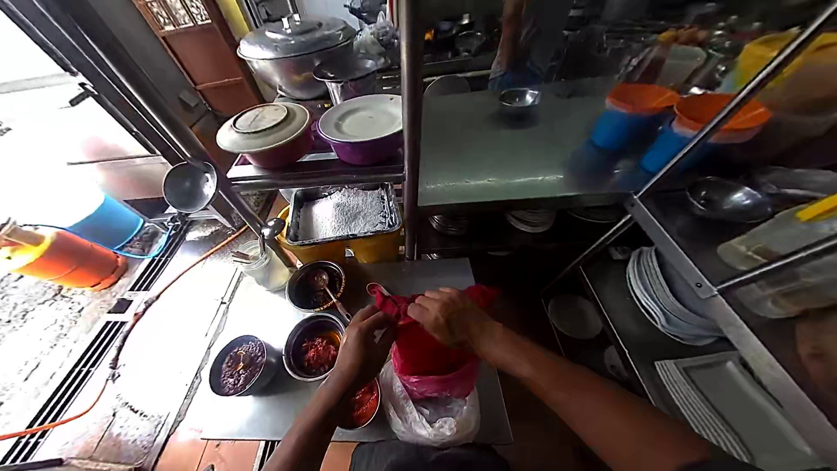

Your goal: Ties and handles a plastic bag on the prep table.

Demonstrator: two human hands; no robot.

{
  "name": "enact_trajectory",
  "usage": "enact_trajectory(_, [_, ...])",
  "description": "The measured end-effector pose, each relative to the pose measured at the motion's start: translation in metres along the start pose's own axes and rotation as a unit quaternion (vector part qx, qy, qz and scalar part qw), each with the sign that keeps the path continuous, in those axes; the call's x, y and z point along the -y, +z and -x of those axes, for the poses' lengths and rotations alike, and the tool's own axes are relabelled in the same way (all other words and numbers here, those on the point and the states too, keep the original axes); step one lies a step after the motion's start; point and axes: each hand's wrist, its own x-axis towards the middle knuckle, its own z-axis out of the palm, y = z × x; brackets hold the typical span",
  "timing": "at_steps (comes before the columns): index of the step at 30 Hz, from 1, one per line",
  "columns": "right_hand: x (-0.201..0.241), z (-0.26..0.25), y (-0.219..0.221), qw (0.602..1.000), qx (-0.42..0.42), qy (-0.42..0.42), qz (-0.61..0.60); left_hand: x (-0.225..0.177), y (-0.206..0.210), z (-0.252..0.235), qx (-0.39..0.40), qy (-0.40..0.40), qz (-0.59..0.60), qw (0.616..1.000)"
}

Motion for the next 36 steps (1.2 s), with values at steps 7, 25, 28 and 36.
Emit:
enact_trajectory(7, [0.012,-0.009,0.002,0.999,0.023,-0.006,-0.023,-0.002,0.048,-0.013,0.062,-0.043,0.244,0.967])
enact_trajectory(25, [0.034,-0.008,-0.007,0.999,-0.008,0.038,-0.016,0.005,0.054,0.0,0.033,0.029,0.176,0.983])
enact_trajectory(28, [0.032,-0.008,-0.004,1.0,-0.005,0.026,-0.016,0.04,0.09,0.007,0.025,0.106,0.05,0.993])
enact_trajectory(36, [0.037,0.002,-0.005,0.998,-0.039,0.045,-0.026,0.055,0.088,0.033,0.231,-0.074,0.03,0.97])
